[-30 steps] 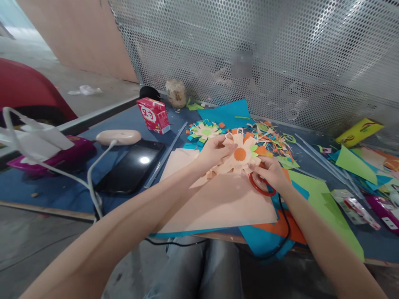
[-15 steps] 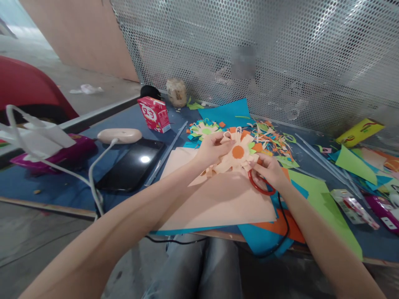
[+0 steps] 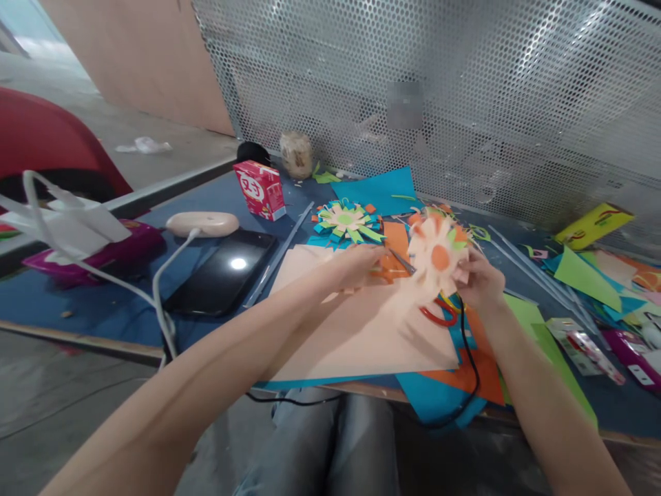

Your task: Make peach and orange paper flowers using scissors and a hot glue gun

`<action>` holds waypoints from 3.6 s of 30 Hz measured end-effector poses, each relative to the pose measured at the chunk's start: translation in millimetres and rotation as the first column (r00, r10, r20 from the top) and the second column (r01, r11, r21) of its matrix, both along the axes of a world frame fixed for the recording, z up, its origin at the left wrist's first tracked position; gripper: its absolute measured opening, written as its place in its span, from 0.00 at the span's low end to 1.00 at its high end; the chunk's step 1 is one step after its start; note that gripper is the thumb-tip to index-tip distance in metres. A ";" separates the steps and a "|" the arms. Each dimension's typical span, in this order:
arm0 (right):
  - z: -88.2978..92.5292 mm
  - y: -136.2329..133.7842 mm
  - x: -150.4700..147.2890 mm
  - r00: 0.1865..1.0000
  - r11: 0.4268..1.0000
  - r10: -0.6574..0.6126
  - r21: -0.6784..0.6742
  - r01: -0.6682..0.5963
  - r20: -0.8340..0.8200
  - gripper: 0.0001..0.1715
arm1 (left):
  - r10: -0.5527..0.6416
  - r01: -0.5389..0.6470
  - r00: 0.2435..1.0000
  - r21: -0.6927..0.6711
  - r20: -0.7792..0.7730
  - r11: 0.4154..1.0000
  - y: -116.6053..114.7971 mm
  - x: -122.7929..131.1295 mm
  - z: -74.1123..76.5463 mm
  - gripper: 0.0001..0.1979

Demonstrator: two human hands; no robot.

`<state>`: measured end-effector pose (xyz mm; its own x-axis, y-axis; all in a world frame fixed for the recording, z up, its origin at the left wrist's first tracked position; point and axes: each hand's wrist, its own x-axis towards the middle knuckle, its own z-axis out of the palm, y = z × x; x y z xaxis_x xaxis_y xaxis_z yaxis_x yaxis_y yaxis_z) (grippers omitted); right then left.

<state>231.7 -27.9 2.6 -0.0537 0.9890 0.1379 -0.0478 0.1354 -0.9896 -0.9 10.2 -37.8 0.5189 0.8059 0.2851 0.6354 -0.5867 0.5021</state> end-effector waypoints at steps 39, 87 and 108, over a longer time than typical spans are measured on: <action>-18.7 18.0 16.3 0.167 0.961 -0.131 0.084 0.265 0.977 0.16 | 0.090 -0.052 0.891 -0.097 0.445 0.994 5.1 3.1 6.0 0.07; -13.3 -15.2 -15.1 0.793 0.946 0.038 0.234 -0.224 0.608 0.20 | 0.401 0.191 0.353 -0.485 0.845 0.854 3.3 13.3 11.7 0.06; -11.4 -17.4 -21.2 0.645 0.948 -0.044 0.234 -0.213 0.763 0.18 | 0.396 0.250 0.288 -0.468 0.872 0.848 -2.6 12.5 18.3 0.11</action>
<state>210.5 -45.2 -8.7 -0.3468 0.8971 0.2737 0.6668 0.4411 -0.6006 11.6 7.6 -19.5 0.0877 0.9893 0.1164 -0.4281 -0.0681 0.9012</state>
